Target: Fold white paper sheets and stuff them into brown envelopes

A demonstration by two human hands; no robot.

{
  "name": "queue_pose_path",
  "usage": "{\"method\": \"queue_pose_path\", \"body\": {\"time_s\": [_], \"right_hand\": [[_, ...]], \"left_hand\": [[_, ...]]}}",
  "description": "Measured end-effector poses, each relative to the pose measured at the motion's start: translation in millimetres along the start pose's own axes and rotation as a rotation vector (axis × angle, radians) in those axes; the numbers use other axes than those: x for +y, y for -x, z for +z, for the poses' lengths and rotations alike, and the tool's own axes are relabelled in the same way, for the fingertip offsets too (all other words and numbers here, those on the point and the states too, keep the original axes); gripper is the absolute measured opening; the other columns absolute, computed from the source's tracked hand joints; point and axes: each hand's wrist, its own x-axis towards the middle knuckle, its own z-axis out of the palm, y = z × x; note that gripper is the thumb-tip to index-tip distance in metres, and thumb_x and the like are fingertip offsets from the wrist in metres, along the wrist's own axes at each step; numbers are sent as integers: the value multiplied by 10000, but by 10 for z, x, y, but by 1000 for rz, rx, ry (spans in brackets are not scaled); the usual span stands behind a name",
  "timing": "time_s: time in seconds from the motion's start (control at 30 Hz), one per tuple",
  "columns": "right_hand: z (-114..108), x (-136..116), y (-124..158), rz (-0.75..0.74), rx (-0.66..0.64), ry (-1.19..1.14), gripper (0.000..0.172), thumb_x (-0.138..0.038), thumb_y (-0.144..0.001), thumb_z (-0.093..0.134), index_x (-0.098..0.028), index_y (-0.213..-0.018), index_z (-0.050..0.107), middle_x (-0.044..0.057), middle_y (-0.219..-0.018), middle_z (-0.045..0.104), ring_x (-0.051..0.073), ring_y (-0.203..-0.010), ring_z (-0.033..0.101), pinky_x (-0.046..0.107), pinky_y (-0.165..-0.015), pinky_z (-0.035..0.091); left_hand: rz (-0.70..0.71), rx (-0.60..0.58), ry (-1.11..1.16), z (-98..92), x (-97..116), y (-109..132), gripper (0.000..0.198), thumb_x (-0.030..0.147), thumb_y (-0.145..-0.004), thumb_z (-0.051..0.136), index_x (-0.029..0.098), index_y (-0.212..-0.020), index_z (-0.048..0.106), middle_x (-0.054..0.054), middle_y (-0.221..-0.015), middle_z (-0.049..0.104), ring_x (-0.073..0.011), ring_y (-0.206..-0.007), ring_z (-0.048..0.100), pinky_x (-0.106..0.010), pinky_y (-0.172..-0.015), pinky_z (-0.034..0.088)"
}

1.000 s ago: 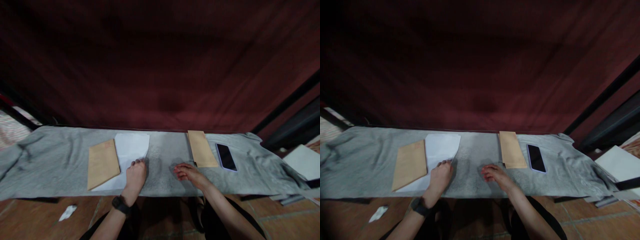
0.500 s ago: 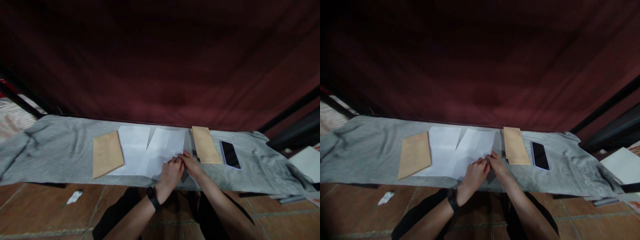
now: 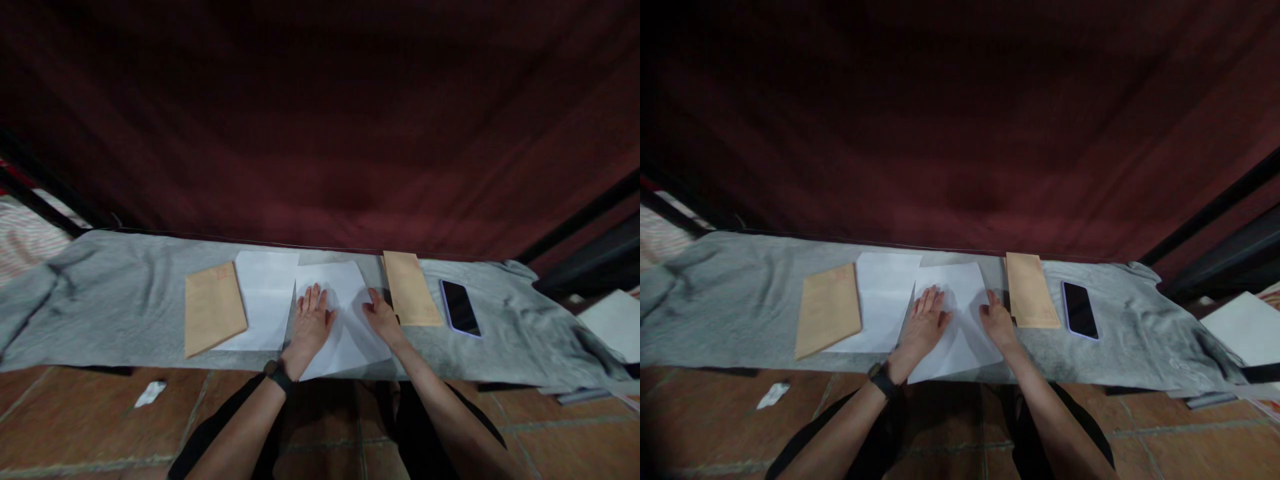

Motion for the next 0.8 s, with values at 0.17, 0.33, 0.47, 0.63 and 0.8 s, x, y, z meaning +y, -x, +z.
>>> {"method": "queue_pose_path", "body": {"time_s": [0.17, 0.33, 0.47, 0.63, 0.8], "right_hand": [[200, 19, 217, -437, 15, 569, 508, -248, -933, 506, -185, -1437, 512, 155, -1514, 466, 331, -1418, 381, 521, -1166, 311], [413, 77, 310, -473, -83, 631, 463, -258, -983, 435, -237, -1438, 521, 75, -1580, 416, 274, -1481, 306, 497, -1210, 239], [317, 110, 221, -406, 22, 671, 480, -257, -981, 429, -189, -1451, 498, 124, -1566, 428, 291, -1466, 321, 504, -1193, 252], [57, 82, 37, -304, 82, 752, 504, -242, -946, 484, -107, -1432, 505, 219, -1364, 582, 346, -1269, 530, 482, -1105, 360], [-29, 53, -89, -183, 60, 782, 478, -279, -932, 537, -152, -1393, 532, 155, -1157, 662, 283, -1066, 648, 369, -929, 494]], "left_hand": [[191, -58, -3, 200, 137, 43, 519, 358, -1017, 342, 213, -1507, 433, -84, -1625, 348, -293, -1522, 249, -570, -1233, 163], [293, -104, -8, 198, 98, -24, 514, 289, -1017, 306, 184, -1506, 427, -82, -1616, 368, -236, -1516, 272, -501, -1246, 170], [63, -54, -65, 97, 37, -20, 534, 331, -1000, 380, 133, -1492, 443, -170, -1631, 301, -318, -1519, 252, -583, -1205, 220], [2, -81, -123, 12, -15, 44, 538, 349, -1004, 395, 145, -1499, 439, -175, -1633, 284, -361, -1505, 271, -634, -1163, 265], [106, -78, -145, 39, -2, 35, 511, 307, -1025, 310, 158, -1499, 431, -132, -1647, 251, -330, -1509, 272, -683, -1133, 297]]}}
